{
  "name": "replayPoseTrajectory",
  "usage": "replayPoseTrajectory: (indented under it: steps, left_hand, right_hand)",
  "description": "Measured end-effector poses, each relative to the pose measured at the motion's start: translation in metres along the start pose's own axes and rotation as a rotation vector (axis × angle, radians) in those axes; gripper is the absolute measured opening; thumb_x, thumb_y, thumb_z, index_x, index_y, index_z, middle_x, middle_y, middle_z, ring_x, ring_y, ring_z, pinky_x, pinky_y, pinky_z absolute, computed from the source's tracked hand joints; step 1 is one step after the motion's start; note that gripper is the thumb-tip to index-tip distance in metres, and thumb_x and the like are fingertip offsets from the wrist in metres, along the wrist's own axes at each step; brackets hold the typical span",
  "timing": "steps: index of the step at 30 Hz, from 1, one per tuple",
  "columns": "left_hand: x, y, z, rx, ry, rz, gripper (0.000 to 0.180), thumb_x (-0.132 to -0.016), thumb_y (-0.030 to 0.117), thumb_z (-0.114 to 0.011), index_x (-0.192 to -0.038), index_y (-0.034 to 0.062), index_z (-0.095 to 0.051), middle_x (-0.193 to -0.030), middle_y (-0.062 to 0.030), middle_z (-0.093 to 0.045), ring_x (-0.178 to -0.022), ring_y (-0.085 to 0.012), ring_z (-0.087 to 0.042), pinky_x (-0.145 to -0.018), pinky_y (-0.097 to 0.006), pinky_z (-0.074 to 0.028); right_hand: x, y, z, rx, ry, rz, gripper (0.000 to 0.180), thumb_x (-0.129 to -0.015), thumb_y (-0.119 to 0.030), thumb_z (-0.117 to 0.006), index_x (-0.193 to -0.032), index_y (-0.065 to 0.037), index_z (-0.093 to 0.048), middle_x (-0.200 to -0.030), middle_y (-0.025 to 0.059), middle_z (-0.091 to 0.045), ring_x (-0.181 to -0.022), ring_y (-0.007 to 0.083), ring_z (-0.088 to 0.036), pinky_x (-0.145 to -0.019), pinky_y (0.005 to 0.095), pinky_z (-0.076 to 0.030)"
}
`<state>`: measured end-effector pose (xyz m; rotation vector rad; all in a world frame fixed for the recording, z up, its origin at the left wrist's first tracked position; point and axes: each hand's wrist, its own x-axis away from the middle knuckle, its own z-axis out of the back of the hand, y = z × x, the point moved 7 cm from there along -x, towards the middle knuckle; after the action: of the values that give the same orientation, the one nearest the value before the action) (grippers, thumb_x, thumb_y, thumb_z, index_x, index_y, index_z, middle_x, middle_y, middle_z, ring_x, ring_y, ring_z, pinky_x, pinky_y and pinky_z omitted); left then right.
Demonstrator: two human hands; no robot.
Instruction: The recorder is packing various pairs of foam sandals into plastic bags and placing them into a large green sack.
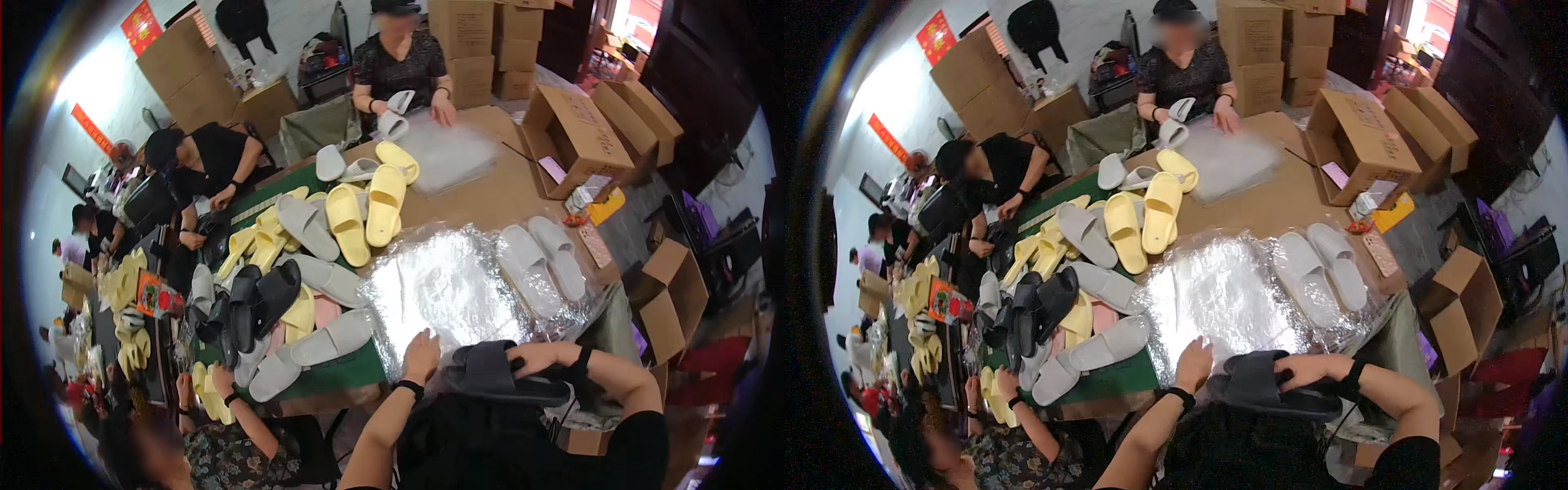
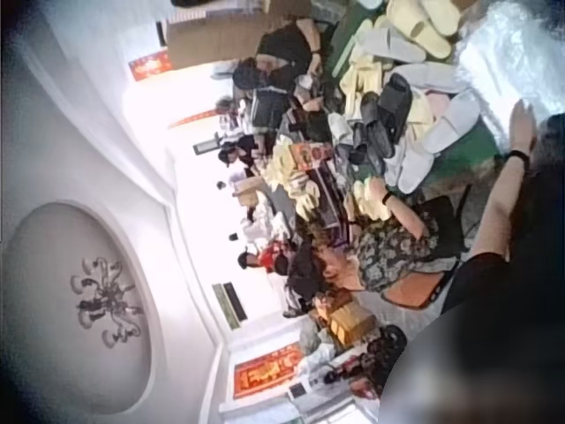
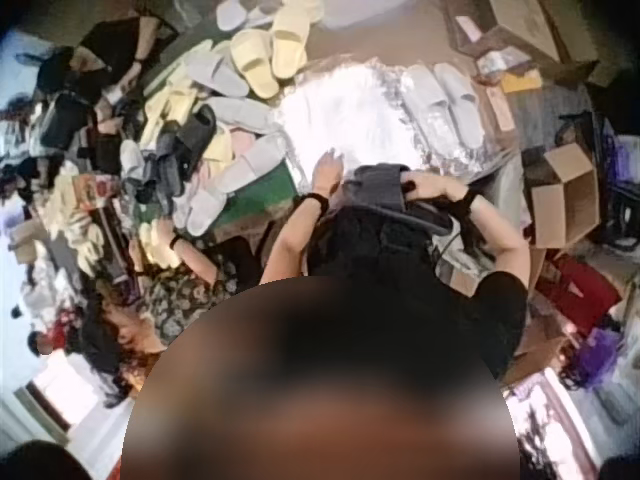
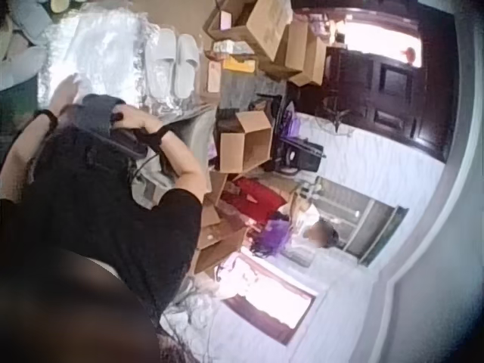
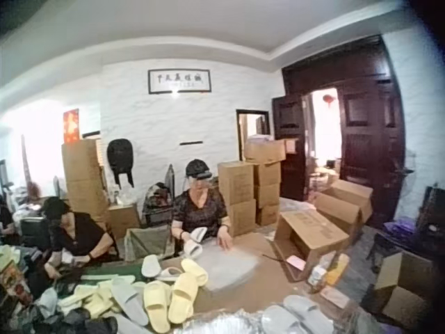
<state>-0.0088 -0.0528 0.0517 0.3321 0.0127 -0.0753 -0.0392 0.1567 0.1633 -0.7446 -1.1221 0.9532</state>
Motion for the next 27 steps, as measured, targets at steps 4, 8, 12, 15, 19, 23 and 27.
replayPoseTrajectory:
  steps: [4, 8, 12, 15, 19, 23, 27]
  left_hand:
    - [-0.014, 0.005, 0.040, 0.090, 0.208, 0.114, 0.023, -0.083, 0.008, -0.050, -0.104, 0.0045, -0.060, -0.109, -0.0187, -0.058, -0.103, -0.0326, -0.053, -0.085, -0.036, -0.044]
    - [-0.019, -0.018, 0.028, 0.719, 0.235, 0.296, 0.023, -0.087, 0.012, -0.049, -0.104, 0.0013, -0.059, -0.100, -0.0200, -0.061, -0.095, -0.0338, -0.058, -0.084, -0.036, -0.045]
    - [-0.024, 0.014, 0.061, 0.687, 0.231, 0.169, 0.022, -0.087, 0.012, -0.046, -0.101, 0.0032, -0.060, -0.103, -0.0170, -0.061, -0.099, -0.0339, -0.056, -0.088, -0.045, -0.040]
    - [-0.020, 0.052, 0.071, 0.364, 0.059, 0.104, 0.027, -0.089, 0.017, -0.046, -0.111, 0.0158, -0.060, -0.130, -0.0112, -0.046, -0.124, -0.0389, -0.035, -0.100, -0.059, -0.019]
    - [-0.017, 0.062, 0.070, 0.426, 0.048, 0.052, 0.028, -0.089, 0.015, -0.047, -0.114, 0.0164, -0.060, -0.135, -0.0136, -0.040, -0.127, -0.0449, -0.026, -0.105, -0.043, -0.024]
    - [-0.021, 0.050, 0.082, 0.754, 0.147, -0.048, 0.024, -0.084, 0.012, -0.054, -0.105, 0.0141, -0.064, -0.130, -0.0140, -0.044, -0.123, -0.0433, -0.034, -0.102, -0.049, -0.025]
    - [-0.024, 0.047, 0.097, 0.874, 0.018, -0.033, 0.021, -0.078, 0.005, -0.060, -0.098, 0.0092, -0.064, -0.120, -0.0192, -0.045, -0.120, -0.0389, -0.036, -0.100, -0.041, -0.031]
  right_hand:
    - [0.003, -0.007, -0.026, -0.016, 0.075, 0.089, 0.036, -0.074, -0.013, -0.064, -0.108, -0.002, -0.057, -0.108, 0.0169, -0.057, -0.101, 0.0295, -0.054, -0.086, 0.0360, -0.042]
    - [-0.006, -0.003, -0.021, 0.082, 0.323, -0.024, 0.031, -0.077, -0.019, -0.061, -0.101, 0.000, -0.058, -0.098, 0.0181, -0.056, -0.094, 0.0330, -0.055, -0.080, 0.0382, -0.043]
    - [-0.001, 0.011, -0.003, 0.437, 0.627, -0.267, 0.028, -0.078, -0.025, -0.058, -0.088, 0.001, -0.061, -0.086, 0.0184, -0.054, -0.089, 0.0368, -0.054, -0.083, 0.0424, -0.043]
    - [-0.013, -0.004, -0.003, 0.680, 0.711, -0.270, 0.025, -0.074, -0.023, -0.059, -0.083, 0.000, -0.062, -0.088, 0.0190, -0.056, -0.093, 0.0364, -0.053, -0.089, 0.0426, -0.041]
    - [-0.032, -0.029, 0.005, 0.900, 0.847, -0.126, 0.020, -0.069, -0.018, -0.061, -0.077, 0.000, -0.062, -0.092, 0.0207, -0.057, -0.100, 0.0367, -0.051, -0.098, 0.0440, -0.035]
    - [-0.045, -0.009, 0.021, 0.828, 0.912, -0.102, 0.019, -0.067, -0.016, -0.062, -0.075, 0.001, -0.062, -0.098, 0.0208, -0.056, -0.103, 0.0372, -0.050, -0.098, 0.0443, -0.035]
    - [-0.051, -0.020, 0.027, 0.707, 1.040, 0.004, 0.014, -0.065, -0.011, -0.062, -0.074, -0.001, -0.060, -0.089, 0.0149, -0.055, -0.091, 0.0349, -0.051, -0.083, 0.0420, -0.042]
